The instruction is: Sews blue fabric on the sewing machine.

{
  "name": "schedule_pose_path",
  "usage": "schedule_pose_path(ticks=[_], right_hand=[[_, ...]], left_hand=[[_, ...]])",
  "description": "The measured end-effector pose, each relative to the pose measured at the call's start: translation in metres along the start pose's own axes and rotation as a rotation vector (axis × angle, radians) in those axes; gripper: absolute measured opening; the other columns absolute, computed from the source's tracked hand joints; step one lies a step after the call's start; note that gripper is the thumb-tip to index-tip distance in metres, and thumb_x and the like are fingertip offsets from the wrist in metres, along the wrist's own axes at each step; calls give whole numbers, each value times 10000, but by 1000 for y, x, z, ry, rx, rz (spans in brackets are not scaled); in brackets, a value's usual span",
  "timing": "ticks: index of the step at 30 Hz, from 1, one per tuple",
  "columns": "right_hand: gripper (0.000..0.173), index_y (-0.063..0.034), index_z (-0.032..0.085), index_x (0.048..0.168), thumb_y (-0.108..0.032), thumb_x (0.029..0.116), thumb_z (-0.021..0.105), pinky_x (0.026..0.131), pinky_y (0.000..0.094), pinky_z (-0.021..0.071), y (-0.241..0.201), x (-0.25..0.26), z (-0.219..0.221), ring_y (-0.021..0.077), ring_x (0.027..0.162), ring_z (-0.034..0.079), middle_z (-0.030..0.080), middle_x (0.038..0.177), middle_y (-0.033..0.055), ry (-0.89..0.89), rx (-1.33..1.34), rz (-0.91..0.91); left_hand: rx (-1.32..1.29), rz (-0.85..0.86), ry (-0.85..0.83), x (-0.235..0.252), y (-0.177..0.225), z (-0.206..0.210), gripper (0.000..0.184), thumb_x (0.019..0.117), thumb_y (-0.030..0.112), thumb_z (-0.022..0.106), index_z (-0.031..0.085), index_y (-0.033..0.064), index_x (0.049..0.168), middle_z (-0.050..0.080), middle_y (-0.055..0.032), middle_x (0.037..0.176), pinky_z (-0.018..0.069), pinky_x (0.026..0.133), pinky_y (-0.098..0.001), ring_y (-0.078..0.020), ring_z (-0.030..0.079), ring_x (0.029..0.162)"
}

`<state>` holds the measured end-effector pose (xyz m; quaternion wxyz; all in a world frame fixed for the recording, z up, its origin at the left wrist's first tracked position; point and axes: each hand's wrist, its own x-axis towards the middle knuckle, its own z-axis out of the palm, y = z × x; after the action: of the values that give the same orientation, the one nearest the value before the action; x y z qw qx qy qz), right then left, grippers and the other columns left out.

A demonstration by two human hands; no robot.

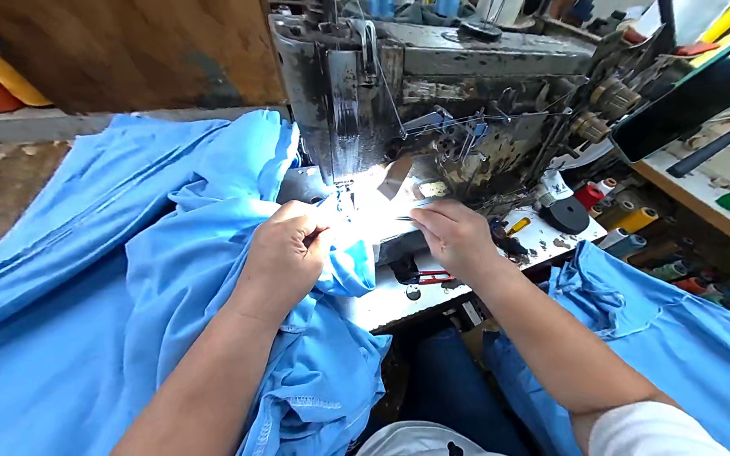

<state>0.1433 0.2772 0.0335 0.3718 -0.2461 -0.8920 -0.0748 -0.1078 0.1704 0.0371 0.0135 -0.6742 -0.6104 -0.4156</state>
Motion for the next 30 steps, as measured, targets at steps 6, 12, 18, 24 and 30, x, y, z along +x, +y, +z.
schedule_pose_path(ticks=[6, 12, 18, 24, 30], right_hand=[[94, -28, 747, 928, -54, 928, 657, 726, 435, 593, -9, 22, 20, 290, 897, 706, 708, 920, 114, -44, -94, 25], [116, -30, 715, 835, -72, 926, 656, 694, 399, 580, -10, 20, 28, 273, 860, 691, 679, 873, 110, -7, -133, 13], [103, -21, 730, 876, -63, 934, 656, 738, 432, 591, -5, 26, 25, 276, 894, 712, 713, 913, 120, -184, -27, 134], [121, -33, 728, 858, -75, 934, 643, 711, 444, 566, -1, 40, 14, 286, 889, 698, 691, 872, 116, -328, -75, 132], [125, -38, 728, 952, -81, 970, 612, 679, 470, 587, 6, 28, 3, 284, 855, 717, 715, 952, 116, -245, -65, 184]], left_hand=[[11, -8, -16, 2, 4, -4, 154, 957, 89, 621, 719, 57, 843, 677, -62, 980, 539, 813, -304, -132, 650, 924], [-22, 20, -6, 3, -4, -1, 151, 961, 112, 612, 729, 69, 877, 682, -52, 994, 533, 841, -284, -116, 649, 954], [-39, 16, -2, 2, -6, -1, 159, 964, 120, 597, 728, 68, 892, 681, -46, 996, 537, 839, -269, -101, 650, 949], [-28, 18, -6, 1, -8, 0, 164, 969, 117, 595, 732, 72, 892, 687, -48, 1029, 539, 860, -276, -105, 653, 981], [0, -1, -24, 3, -5, -4, 169, 959, 101, 589, 705, 48, 849, 680, -68, 1045, 530, 858, -306, -128, 644, 987]])
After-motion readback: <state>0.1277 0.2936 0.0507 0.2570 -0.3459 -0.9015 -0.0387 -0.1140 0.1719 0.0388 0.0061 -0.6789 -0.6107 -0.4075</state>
